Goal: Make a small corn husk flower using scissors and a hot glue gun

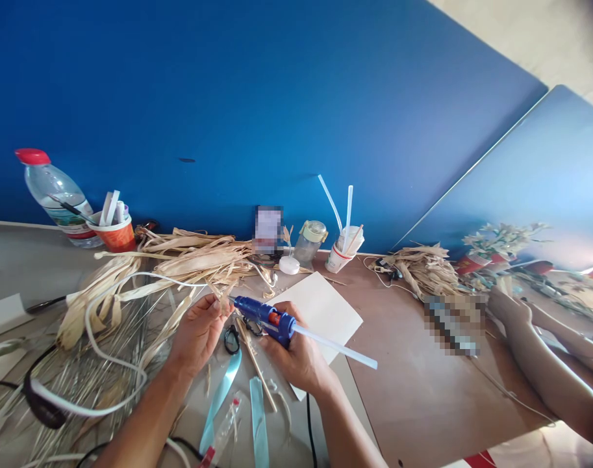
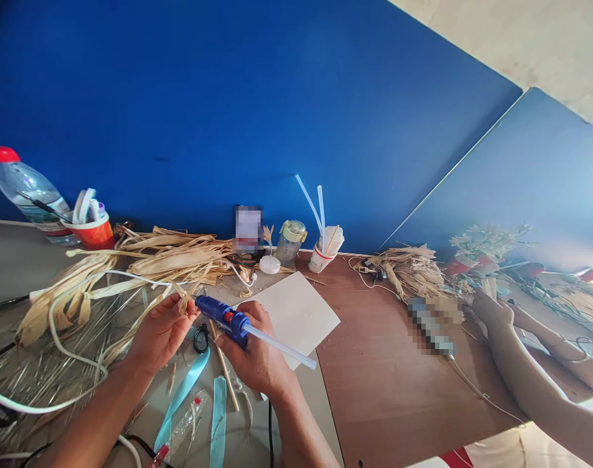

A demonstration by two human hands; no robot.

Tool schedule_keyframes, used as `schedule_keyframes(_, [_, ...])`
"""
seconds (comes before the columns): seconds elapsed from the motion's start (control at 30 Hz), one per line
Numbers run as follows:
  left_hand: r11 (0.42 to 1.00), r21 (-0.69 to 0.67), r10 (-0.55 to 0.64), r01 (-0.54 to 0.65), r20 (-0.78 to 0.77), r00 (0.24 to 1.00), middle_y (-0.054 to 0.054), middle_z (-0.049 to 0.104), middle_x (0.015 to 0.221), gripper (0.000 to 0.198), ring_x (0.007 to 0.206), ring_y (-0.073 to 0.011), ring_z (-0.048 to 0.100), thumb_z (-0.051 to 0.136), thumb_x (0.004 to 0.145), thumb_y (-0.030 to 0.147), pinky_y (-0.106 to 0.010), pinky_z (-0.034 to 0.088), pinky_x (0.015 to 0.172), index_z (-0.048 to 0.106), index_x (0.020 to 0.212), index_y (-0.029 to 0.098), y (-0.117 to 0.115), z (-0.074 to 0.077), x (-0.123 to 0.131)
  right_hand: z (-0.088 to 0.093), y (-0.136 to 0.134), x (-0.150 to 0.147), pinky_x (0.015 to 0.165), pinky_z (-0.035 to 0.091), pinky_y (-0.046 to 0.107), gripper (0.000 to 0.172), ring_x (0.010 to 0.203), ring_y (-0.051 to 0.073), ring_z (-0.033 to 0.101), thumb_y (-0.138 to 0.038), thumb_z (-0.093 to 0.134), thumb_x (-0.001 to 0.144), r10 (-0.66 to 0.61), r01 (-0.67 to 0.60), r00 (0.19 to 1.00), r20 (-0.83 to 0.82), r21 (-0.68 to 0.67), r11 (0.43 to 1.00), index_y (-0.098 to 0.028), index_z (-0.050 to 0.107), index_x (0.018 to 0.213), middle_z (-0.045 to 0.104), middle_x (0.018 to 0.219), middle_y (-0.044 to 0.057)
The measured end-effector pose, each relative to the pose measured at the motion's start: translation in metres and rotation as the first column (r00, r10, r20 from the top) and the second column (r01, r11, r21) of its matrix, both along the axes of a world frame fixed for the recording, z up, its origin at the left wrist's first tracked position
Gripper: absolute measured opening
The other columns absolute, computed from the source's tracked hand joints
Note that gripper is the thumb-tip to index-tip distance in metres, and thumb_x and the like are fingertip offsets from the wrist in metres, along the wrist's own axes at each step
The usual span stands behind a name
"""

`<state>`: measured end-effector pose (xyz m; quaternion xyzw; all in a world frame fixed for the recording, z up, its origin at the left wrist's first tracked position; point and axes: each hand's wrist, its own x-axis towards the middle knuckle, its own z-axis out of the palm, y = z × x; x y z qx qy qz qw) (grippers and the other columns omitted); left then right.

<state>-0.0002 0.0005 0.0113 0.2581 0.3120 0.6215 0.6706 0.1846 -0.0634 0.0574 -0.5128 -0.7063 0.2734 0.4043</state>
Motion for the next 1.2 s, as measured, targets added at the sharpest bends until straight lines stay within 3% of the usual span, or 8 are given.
schedule_keyframes(0.17, [0.999,0.006,-0.037,0.037,0.035,0.999,0.002,0.064,0.063,0.026,0.069,-0.0111,0.056,0.091,0.055,0.030,-0.031,0.046,0.087,0.069,0.064,0.018,0.001,-0.001,-0.003,-0.005,0.001,0.009,0.073,0.049,0.032,0.035,0.084,0.020,0.057,-0.047,0.058,0.086,0.002,-0.025,0.979,-0.205,-0.110,0.994,-0.017,0.058,0.104,0.060,0.099,0.008])
schedule_keyframes(0.33, [0.997,-0.022,-0.070,0.072,0.063,0.996,0.001,0.064,0.065,0.027,0.071,-0.0115,0.056,0.092,0.054,0.030,-0.032,0.048,0.087,0.070,0.064,0.017,0.001,-0.004,-0.005,-0.005,0.007,0.017,0.050,0.038,0.024,0.058,0.056,0.012,0.041,-0.070,0.054,0.080,-0.151,0.057,0.937,-0.314,-0.288,0.956,-0.014,0.064,0.094,0.049,0.067,0.000])
schedule_keyframes(0.43, [0.995,-0.030,-0.096,0.098,0.078,0.992,0.001,0.062,0.064,0.028,0.071,-0.0115,0.056,0.092,0.053,0.029,-0.032,0.048,0.088,0.070,0.064,0.017,0.001,-0.005,-0.005,-0.005,0.013,0.023,0.052,0.038,0.024,0.063,0.059,0.012,0.044,-0.076,0.052,0.077,-0.275,0.154,0.903,-0.329,-0.351,0.924,-0.014,0.064,0.080,0.051,0.067,0.001])
schedule_keyframes(0.53, [0.992,-0.004,-0.126,0.127,0.066,0.990,0.001,0.061,0.066,0.026,0.070,-0.0112,0.054,0.091,0.055,0.029,-0.030,0.049,0.085,0.071,0.067,0.017,0.000,-0.005,-0.005,-0.011,0.019,0.031,0.055,0.038,0.025,0.067,0.061,0.012,0.046,-0.080,0.052,0.073,-0.344,0.158,0.855,-0.387,-0.436,0.886,-0.014,0.063,0.071,0.054,0.067,0.003])
schedule_keyframes(0.73, [0.988,0.090,-0.130,0.128,0.012,0.991,0.001,0.060,0.068,0.023,0.072,-0.0126,0.053,0.088,0.060,0.031,-0.029,0.047,0.081,0.070,0.068,0.018,-0.001,-0.006,-0.003,-0.032,0.014,0.048,0.055,0.042,0.023,0.060,0.062,0.012,0.051,-0.071,0.071,0.064,-0.490,0.071,0.698,-0.522,-0.631,0.773,-0.013,0.069,0.076,0.066,0.076,0.008])
schedule_keyframes(0.83, [0.981,0.125,-0.147,0.148,-0.013,0.989,0.001,0.058,0.066,0.024,0.072,-0.0127,0.052,0.086,0.063,0.033,-0.029,0.046,0.082,0.068,0.066,0.018,-0.001,-0.007,-0.002,-0.039,0.006,0.058,0.049,0.040,0.021,0.052,0.059,0.011,0.053,-0.064,0.072,0.068,-0.575,0.054,0.622,-0.531,-0.703,0.709,-0.014,0.068,0.078,0.070,0.079,0.009])
schedule_keyframes(1.0, [0.974,0.141,-0.176,0.178,-0.022,0.984,0.000,0.057,0.069,0.021,0.072,-0.0129,0.051,0.082,0.068,0.035,-0.031,0.044,0.084,0.069,0.069,0.018,-0.002,-0.012,-0.001,-0.042,-0.001,0.071,0.038,0.032,0.019,0.048,0.046,0.009,0.050,-0.063,0.060,0.080,-0.523,-0.033,0.713,-0.467,-0.768,0.640,-0.015,0.067,0.073,0.070,0.073,0.007])
schedule_keyframes(1.2, [0.981,0.102,-0.168,0.168,-0.007,0.986,0.000,0.057,0.068,0.024,0.072,-0.0127,0.051,0.086,0.063,0.034,-0.032,0.043,0.085,0.069,0.071,0.018,-0.003,-0.011,0.001,-0.037,0.003,0.073,0.033,0.021,0.019,0.058,0.032,0.006,0.033,-0.065,0.047,0.087,-0.283,-0.039,0.919,-0.273,-0.779,0.626,-0.016,0.063,0.060,0.055,0.046,0.001])
